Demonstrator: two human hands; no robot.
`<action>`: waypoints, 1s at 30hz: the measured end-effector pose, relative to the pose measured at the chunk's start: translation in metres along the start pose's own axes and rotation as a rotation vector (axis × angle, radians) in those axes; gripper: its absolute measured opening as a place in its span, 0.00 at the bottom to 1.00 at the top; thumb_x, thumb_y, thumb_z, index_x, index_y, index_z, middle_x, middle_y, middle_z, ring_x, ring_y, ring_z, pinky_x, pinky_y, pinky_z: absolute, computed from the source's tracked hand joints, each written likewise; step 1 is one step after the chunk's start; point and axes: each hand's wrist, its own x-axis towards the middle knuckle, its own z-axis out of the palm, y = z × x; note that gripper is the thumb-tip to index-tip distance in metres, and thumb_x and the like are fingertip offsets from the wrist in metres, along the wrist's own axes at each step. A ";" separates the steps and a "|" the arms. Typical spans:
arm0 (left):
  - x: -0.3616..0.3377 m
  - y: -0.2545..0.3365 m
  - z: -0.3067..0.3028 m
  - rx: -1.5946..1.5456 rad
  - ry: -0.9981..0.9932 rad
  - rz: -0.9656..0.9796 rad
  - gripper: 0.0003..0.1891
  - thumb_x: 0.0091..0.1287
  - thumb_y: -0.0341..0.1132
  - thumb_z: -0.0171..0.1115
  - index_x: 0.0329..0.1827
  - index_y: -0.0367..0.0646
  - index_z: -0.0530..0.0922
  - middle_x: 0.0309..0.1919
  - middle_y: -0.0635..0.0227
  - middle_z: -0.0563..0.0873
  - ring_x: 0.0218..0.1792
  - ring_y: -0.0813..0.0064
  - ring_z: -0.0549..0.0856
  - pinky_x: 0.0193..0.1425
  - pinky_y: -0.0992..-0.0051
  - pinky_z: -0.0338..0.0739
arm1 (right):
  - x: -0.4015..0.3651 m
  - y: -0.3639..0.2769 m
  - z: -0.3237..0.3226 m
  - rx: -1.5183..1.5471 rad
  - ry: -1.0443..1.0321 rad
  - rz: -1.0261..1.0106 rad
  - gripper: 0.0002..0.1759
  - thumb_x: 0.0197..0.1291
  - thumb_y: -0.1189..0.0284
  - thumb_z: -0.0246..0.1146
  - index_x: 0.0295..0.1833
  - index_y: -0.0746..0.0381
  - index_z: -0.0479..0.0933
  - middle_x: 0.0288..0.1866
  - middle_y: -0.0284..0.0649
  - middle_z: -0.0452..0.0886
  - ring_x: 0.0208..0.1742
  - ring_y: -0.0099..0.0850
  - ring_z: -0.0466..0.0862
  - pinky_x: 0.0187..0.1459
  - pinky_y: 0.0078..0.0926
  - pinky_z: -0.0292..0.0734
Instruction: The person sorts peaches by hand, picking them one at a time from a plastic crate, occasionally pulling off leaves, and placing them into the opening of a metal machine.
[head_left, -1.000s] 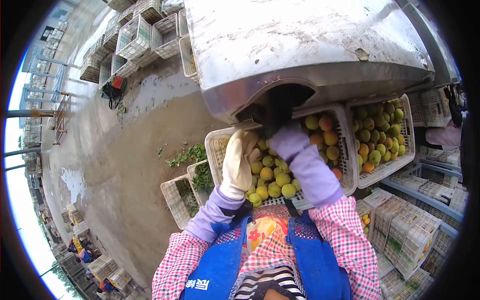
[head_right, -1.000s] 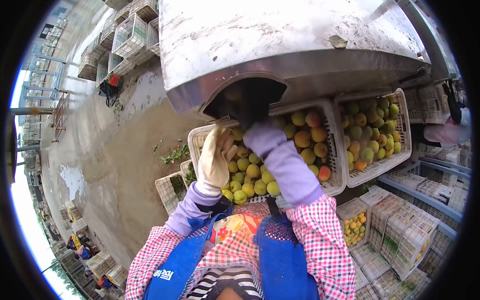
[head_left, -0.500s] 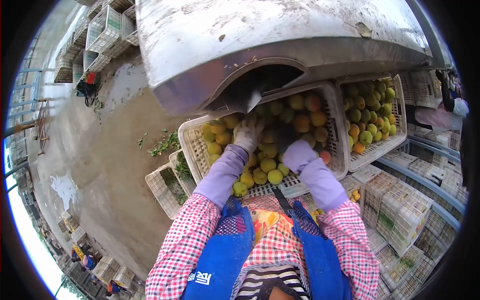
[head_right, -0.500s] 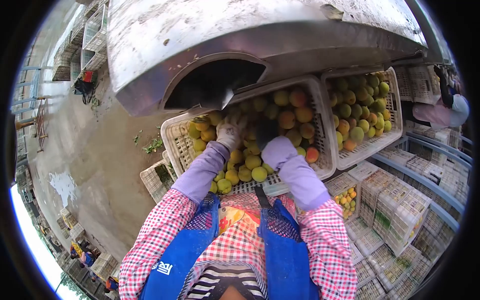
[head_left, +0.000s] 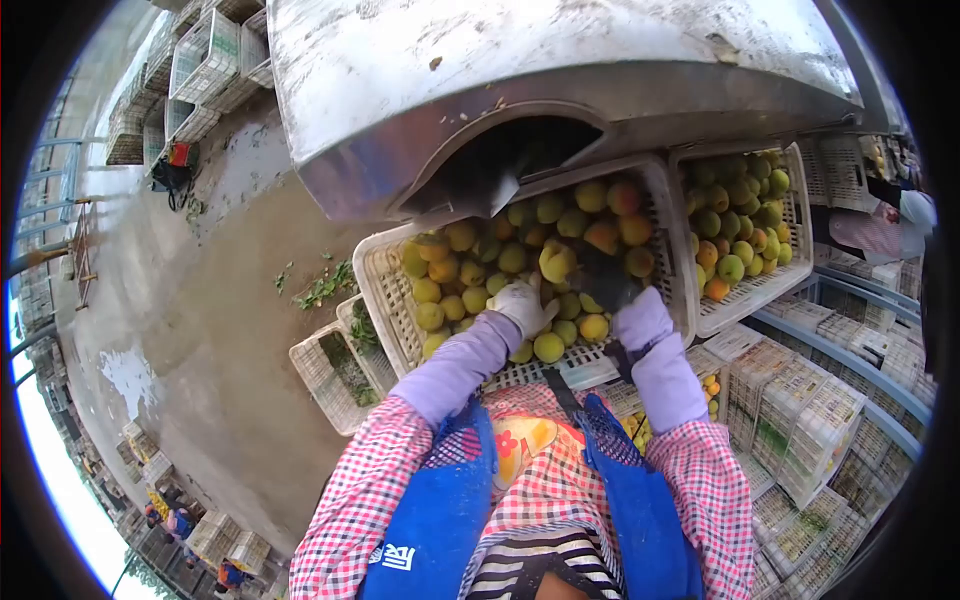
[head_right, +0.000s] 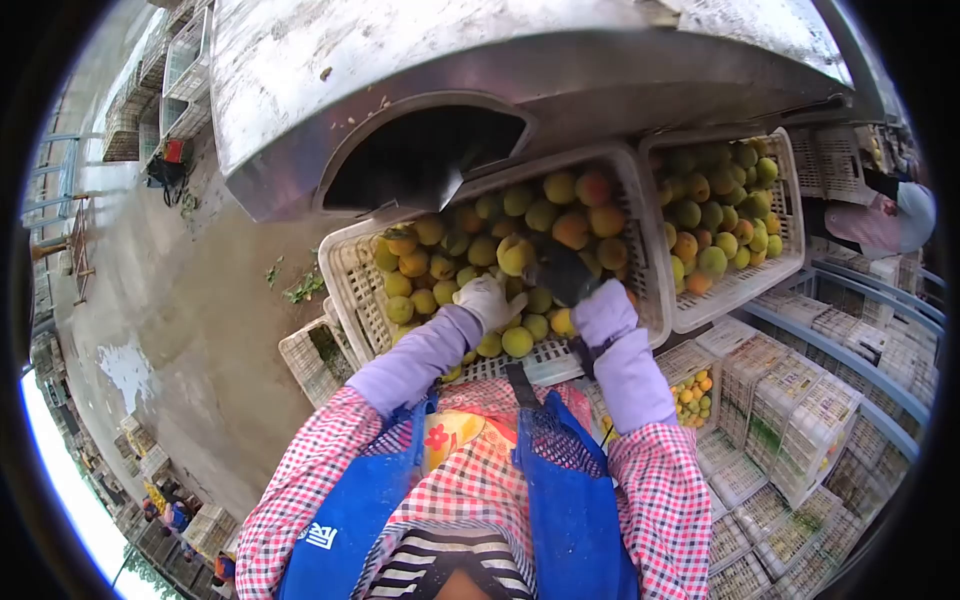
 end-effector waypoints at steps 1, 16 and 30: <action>0.010 0.006 0.006 0.117 -0.069 0.043 0.31 0.71 0.58 0.57 0.65 0.42 0.80 0.52 0.51 0.89 0.55 0.53 0.88 0.63 0.60 0.80 | -0.007 -0.007 0.000 0.154 0.001 -0.011 0.41 0.57 0.62 0.75 0.74 0.63 0.71 0.65 0.46 0.81 0.69 0.38 0.79 0.70 0.36 0.74; -0.145 -0.008 -0.155 -1.471 0.543 0.271 0.25 0.77 0.35 0.58 0.74 0.36 0.67 0.62 0.60 0.80 0.60 0.72 0.82 0.66 0.70 0.79 | -0.033 -0.133 0.073 0.308 0.119 -0.248 0.47 0.57 0.61 0.76 0.79 0.64 0.64 0.74 0.51 0.71 0.73 0.41 0.74 0.71 0.41 0.72; -0.163 0.004 -0.181 -1.531 0.634 0.231 0.28 0.76 0.35 0.61 0.76 0.37 0.67 0.61 0.61 0.81 0.58 0.74 0.82 0.61 0.73 0.80 | 0.083 -0.139 0.068 -0.530 0.809 -0.579 0.47 0.58 0.49 0.73 0.74 0.70 0.67 0.68 0.63 0.73 0.67 0.60 0.76 0.69 0.54 0.72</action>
